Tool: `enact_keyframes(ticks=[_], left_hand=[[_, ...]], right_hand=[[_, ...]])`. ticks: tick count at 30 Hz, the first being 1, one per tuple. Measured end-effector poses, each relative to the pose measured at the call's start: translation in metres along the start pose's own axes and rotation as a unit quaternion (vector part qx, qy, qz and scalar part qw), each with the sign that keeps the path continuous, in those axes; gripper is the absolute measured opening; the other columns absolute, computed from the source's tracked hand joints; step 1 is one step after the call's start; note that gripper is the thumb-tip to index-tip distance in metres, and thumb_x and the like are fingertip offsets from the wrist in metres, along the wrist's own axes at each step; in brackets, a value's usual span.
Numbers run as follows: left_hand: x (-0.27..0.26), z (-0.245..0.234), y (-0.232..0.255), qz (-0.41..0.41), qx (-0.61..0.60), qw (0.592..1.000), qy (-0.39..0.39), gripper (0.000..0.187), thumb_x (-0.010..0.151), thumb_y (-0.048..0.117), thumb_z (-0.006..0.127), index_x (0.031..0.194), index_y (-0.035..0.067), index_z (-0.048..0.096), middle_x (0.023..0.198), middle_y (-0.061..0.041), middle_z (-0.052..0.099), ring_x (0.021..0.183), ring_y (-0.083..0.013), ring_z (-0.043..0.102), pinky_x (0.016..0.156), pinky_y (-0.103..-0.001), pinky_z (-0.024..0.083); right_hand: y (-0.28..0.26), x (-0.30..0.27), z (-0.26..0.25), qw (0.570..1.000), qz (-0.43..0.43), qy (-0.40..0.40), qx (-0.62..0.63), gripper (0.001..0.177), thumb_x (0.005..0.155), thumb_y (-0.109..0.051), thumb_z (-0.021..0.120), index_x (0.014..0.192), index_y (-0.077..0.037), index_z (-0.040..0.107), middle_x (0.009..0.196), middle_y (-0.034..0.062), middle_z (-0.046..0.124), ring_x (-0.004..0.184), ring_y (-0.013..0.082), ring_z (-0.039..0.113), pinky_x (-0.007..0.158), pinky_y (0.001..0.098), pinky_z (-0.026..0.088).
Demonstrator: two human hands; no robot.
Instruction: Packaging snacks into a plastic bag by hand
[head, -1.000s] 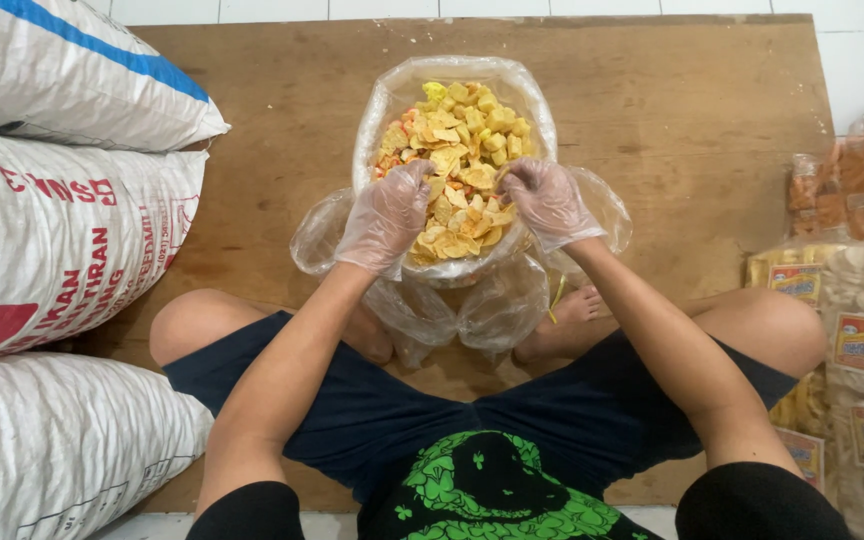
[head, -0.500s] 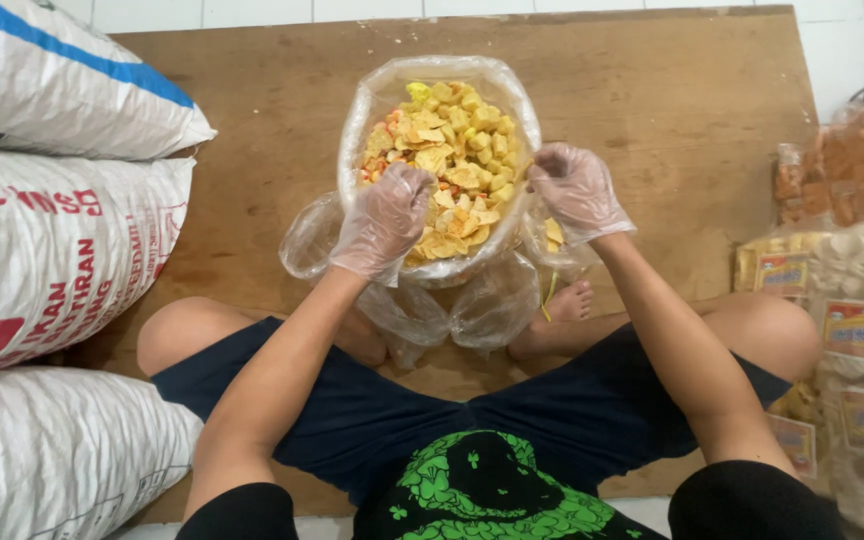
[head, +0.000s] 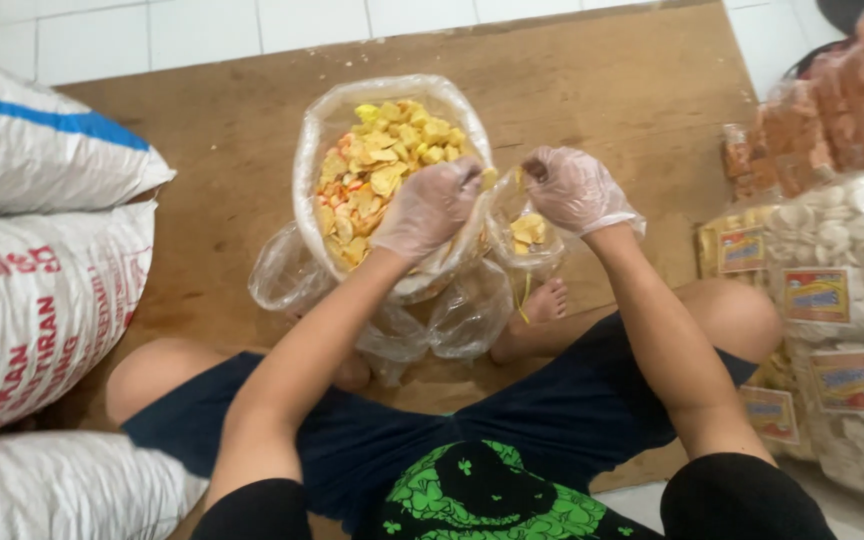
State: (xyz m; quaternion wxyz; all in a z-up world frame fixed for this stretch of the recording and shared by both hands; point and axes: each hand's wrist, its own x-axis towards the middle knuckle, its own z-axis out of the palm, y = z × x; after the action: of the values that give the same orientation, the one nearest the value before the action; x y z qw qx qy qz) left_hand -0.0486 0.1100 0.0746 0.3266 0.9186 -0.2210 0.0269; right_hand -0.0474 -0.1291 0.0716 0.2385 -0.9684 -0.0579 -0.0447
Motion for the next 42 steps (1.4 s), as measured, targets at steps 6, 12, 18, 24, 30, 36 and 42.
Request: enact_keyframes(ticks=[6,12,18,24,30,36,42], left_hand=[[0.046,0.082,0.021,0.057,0.053,0.996,0.051,0.021,0.099,0.027,0.052,0.093,0.017,0.069,0.076,-0.012,0.073,0.08,-0.0353,0.076,0.071,-0.049,0.062],[0.074,0.146,0.013,0.056,0.067,0.994,0.064,0.022,0.094,0.022,0.049,0.091,0.019,0.07,0.074,-0.007,0.072,0.079,-0.0312,0.077,0.068,-0.045,0.062],[0.079,0.163,0.018,0.055,0.07,0.994,0.056,0.019,0.092,0.028,0.053,0.083,0.02,0.067,0.071,-0.004,0.071,0.077,-0.028,0.077,0.066,-0.041,0.063],[0.065,0.119,0.045,0.085,0.052,0.994,0.04,0.014,0.091,0.019,0.052,0.083,0.021,0.064,0.07,-0.004,0.07,0.077,-0.0277,0.077,0.065,-0.043,0.062],[0.059,0.107,0.056,0.084,0.032,0.995,0.04,0.01,0.09,0.02,0.056,0.082,0.02,0.063,0.069,-0.005,0.07,0.077,-0.029,0.077,0.067,-0.043,0.062],[0.052,0.088,0.066,0.084,0.016,0.996,0.034,0.01,0.09,0.021,0.06,0.082,0.019,0.066,0.07,-0.006,0.072,0.078,-0.0289,0.077,0.066,-0.042,0.062],[0.067,0.127,0.042,0.099,0.03,0.993,0.051,0.012,0.091,0.023,0.059,0.08,0.022,0.064,0.068,-0.004,0.07,0.075,-0.0258,0.077,0.063,-0.039,0.062]], right_hand=[[0.027,0.004,-0.002,0.994,0.049,-0.039,-0.086,0.015,0.09,-0.032,0.066,0.1,-0.023,0.074,0.092,0.0051,0.076,0.095,0.0297,0.074,0.081,0.0473,0.06],[0.055,0.002,0.001,0.988,0.082,-0.087,-0.096,0.022,0.093,-0.038,0.061,0.099,-0.021,0.074,0.097,0.0086,0.076,0.101,0.034,0.071,0.084,0.051,0.059],[0.063,0.002,0.003,0.985,0.089,-0.099,-0.109,0.024,0.095,-0.04,0.058,0.102,-0.022,0.074,0.1,0.0096,0.075,0.104,0.0345,0.07,0.086,0.0511,0.059],[0.062,0.002,0.003,0.983,0.099,-0.104,-0.111,0.023,0.094,-0.037,0.059,0.102,-0.023,0.074,0.102,0.0086,0.075,0.106,0.0336,0.07,0.088,0.0507,0.059],[0.063,0.001,0.002,0.982,0.106,-0.109,-0.116,0.022,0.093,-0.035,0.059,0.103,-0.024,0.075,0.103,0.0076,0.076,0.107,0.0327,0.07,0.089,0.0502,0.06],[0.063,0.0,0.002,0.98,0.114,-0.111,-0.12,0.022,0.092,-0.033,0.059,0.104,-0.025,0.075,0.105,0.0065,0.076,0.109,0.0319,0.07,0.09,0.0498,0.06],[0.056,-0.001,-0.002,0.977,0.126,-0.116,-0.125,0.021,0.09,-0.032,0.059,0.101,-0.024,0.075,0.105,0.0058,0.076,0.11,0.031,0.07,0.091,0.049,0.06]])
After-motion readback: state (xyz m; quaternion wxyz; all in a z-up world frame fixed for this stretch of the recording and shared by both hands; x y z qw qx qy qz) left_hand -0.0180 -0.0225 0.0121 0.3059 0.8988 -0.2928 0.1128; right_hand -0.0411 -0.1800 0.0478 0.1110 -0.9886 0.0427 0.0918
